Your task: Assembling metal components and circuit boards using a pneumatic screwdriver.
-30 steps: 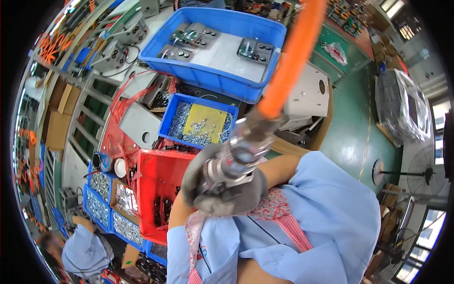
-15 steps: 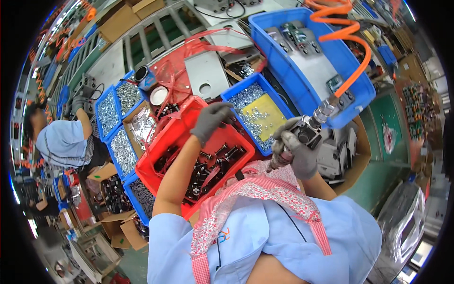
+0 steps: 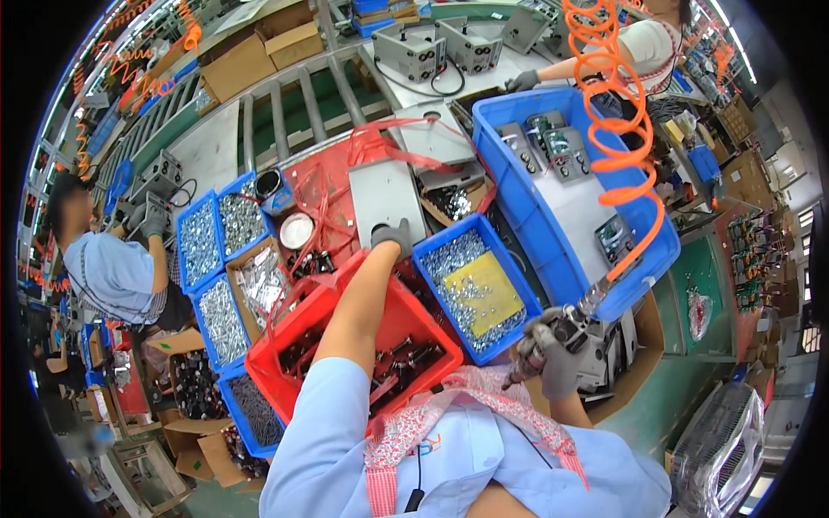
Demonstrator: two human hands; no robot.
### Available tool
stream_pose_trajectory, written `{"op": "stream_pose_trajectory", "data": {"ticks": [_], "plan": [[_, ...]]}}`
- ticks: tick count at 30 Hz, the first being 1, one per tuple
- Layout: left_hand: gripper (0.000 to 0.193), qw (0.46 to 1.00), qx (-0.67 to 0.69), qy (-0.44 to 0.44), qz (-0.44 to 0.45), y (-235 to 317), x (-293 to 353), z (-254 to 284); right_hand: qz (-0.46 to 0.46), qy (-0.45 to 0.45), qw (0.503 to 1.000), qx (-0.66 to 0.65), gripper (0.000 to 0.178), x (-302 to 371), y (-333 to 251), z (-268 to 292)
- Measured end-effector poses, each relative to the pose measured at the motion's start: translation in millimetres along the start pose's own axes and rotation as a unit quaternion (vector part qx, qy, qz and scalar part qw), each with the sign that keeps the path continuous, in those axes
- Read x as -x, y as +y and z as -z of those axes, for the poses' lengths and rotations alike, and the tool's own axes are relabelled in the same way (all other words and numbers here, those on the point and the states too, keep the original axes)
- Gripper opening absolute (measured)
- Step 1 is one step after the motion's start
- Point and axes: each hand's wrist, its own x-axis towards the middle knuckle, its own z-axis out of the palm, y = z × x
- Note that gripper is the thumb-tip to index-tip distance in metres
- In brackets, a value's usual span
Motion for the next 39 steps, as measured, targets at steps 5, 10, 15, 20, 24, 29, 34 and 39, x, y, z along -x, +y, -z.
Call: {"op": "stream_pose_trajectory", "data": {"ticks": [5,10,15,20,24,29,34,39], "plan": [[0.091,1.0,0.002,-0.027,-0.007,-3.1,18.9,13.4,-0.002,0.028,0.999,-0.033,0.018,-4.9,16.0,11.3],[0.088,0.996,0.028,0.08,-0.021,1.3,30.3,41.8,-0.004,0.008,1.0,-0.016,0.016,-9.3,12.8,8.3],[0.046,0.957,0.058,0.283,-0.032,-13.7,81.9,106.0,-0.005,-0.032,0.999,-0.011,0.014,-8.3,8.7,-4.2],[0.036,0.747,0.499,0.438,-0.047,-47.9,148.1,100.8,-0.019,-0.084,0.996,-0.037,0.012,-8.5,4.5,-11.1],[0.03,0.638,0.625,0.438,-0.101,-6.0,252.4,71.8,-0.055,-0.2,0.978,-0.031,0.02,-20.6,3.2,-31.4],[0.035,0.806,0.219,0.46,-0.301,45.8,316.7,33.8,-0.144,-0.379,0.894,-0.191,0.046,-34.4,18.6,-48.8],[0.049,0.713,0.092,0.587,-0.372,63.7,323.7,-10.0,0.098,-0.391,0.914,-0.032,0.064,-48.4,39.3,-35.8],[0.043,0.714,0.14,0.585,-0.358,50.2,290.9,-43.6,-0.013,-0.36,0.917,-0.174,0.059,-50.0,39.8,-9.1]]}}
